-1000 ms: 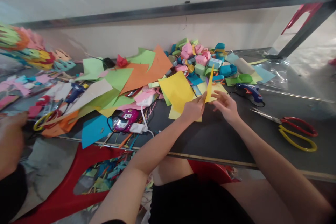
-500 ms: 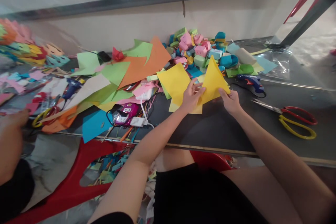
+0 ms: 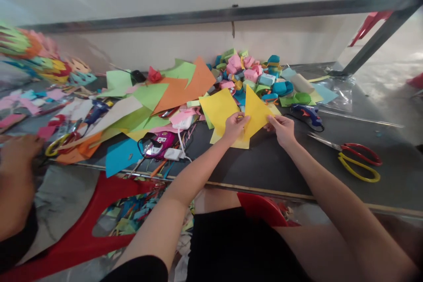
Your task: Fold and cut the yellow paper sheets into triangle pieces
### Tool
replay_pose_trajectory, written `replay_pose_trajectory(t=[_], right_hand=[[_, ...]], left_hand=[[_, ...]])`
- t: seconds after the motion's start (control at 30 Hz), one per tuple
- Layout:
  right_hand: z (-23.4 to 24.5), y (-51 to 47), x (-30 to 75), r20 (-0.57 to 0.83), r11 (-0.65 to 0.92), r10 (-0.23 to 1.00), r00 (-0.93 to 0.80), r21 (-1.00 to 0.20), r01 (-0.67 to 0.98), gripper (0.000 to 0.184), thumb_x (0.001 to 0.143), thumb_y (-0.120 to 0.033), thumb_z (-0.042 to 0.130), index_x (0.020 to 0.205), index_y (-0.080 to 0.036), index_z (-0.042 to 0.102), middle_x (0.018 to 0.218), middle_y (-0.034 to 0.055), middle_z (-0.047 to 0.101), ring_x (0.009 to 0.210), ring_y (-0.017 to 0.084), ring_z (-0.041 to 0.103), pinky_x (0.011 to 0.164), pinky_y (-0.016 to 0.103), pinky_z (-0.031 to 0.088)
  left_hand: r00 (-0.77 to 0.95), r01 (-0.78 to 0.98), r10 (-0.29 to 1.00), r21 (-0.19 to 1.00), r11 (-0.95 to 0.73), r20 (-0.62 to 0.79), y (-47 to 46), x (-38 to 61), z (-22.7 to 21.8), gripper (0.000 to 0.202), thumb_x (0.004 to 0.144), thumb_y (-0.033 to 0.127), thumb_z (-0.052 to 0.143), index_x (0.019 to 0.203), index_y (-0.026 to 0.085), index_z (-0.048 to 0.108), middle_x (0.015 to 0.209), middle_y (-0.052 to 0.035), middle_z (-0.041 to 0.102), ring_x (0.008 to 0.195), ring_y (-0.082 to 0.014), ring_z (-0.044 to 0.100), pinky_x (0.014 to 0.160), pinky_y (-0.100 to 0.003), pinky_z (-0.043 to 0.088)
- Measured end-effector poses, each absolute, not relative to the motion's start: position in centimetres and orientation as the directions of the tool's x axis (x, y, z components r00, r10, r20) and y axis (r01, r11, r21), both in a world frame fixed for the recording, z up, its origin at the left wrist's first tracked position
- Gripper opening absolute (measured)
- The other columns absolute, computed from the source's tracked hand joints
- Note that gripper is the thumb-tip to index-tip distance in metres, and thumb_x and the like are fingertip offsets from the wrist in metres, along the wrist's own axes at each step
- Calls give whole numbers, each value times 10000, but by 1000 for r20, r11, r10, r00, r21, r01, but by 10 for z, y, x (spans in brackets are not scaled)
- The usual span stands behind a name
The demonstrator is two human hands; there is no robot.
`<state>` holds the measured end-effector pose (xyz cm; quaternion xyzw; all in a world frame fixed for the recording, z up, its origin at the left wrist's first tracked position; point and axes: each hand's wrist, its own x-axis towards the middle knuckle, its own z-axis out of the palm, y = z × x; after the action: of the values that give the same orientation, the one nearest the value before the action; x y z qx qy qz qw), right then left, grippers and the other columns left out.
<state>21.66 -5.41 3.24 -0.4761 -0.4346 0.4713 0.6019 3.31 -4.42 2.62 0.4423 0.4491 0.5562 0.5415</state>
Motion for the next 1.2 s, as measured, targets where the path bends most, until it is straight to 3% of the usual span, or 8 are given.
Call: replay_pose_trajectory(t=[0.13,0.23,0.33,0.57,0.67,0.8,1.0,1.2], right_hand=[[31,-56,219,141,147,983,122,-988,-47,510,555,-639,896,694,-170,752,550,40,695,473,155,662,447,236,521],[30,-57,219,167,170,983,80,-985,-29,480,586,-629,885,672,-176,750,543,39,697,473,156,665,458,239,529],[28,-57,217,156,158,986,53,-987,-27,477,609,-629,871,691,-171,762,542,41,701,486,169,684,473,247,545],[30,-60,217,134,136,989,57,-991,-16,483,623,-605,870,775,-153,793,599,62,733,522,187,711,501,268,572],[33,-63,222,135,134,990,49,-991,16,481,616,-605,880,753,-152,792,577,60,723,495,182,696,489,266,565],[34,-65,227,151,148,987,61,-987,61,509,621,-646,863,745,-157,799,538,53,703,465,175,676,485,264,562],[34,-67,223,120,117,991,54,-991,60,542,564,-679,870,712,-164,789,521,51,693,449,174,662,474,263,547],[38,-64,226,127,118,985,118,-990,77,512,628,-652,842,725,-154,766,610,71,729,459,156,645,451,260,522]], left_hand=[[-44,-187,997,980,-73,66,-47,33,23,451,622,505,894,731,177,604,562,54,519,522,-70,467,500,-205,321],[-58,-109,990,985,-131,126,-46,30,21,569,642,565,870,560,191,448,510,72,360,489,-50,343,472,-219,225],[-81,-56,987,988,-146,141,-40,27,20,675,635,577,874,520,202,325,505,83,254,488,-45,259,469,-231,178],[55,-143,995,987,-78,87,-32,20,21,535,615,530,895,576,184,488,550,66,417,523,-59,428,504,-213,340],[128,-93,990,994,-51,63,-28,10,25,498,603,563,879,596,170,573,579,43,517,560,-79,527,558,-225,444],[116,-73,993,997,-4,12,-18,-7,36,541,529,602,892,761,145,719,709,-23,679,632,-121,643,603,-253,507],[204,-29,978,999,-41,46,-20,-10,49,522,522,594,908,589,147,646,570,13,587,574,-103,588,597,-255,515],[75,-157,997,988,-11,23,-4,-9,67,431,572,502,916,660,155,675,612,6,626,553,-84,549,607,-266,496]])
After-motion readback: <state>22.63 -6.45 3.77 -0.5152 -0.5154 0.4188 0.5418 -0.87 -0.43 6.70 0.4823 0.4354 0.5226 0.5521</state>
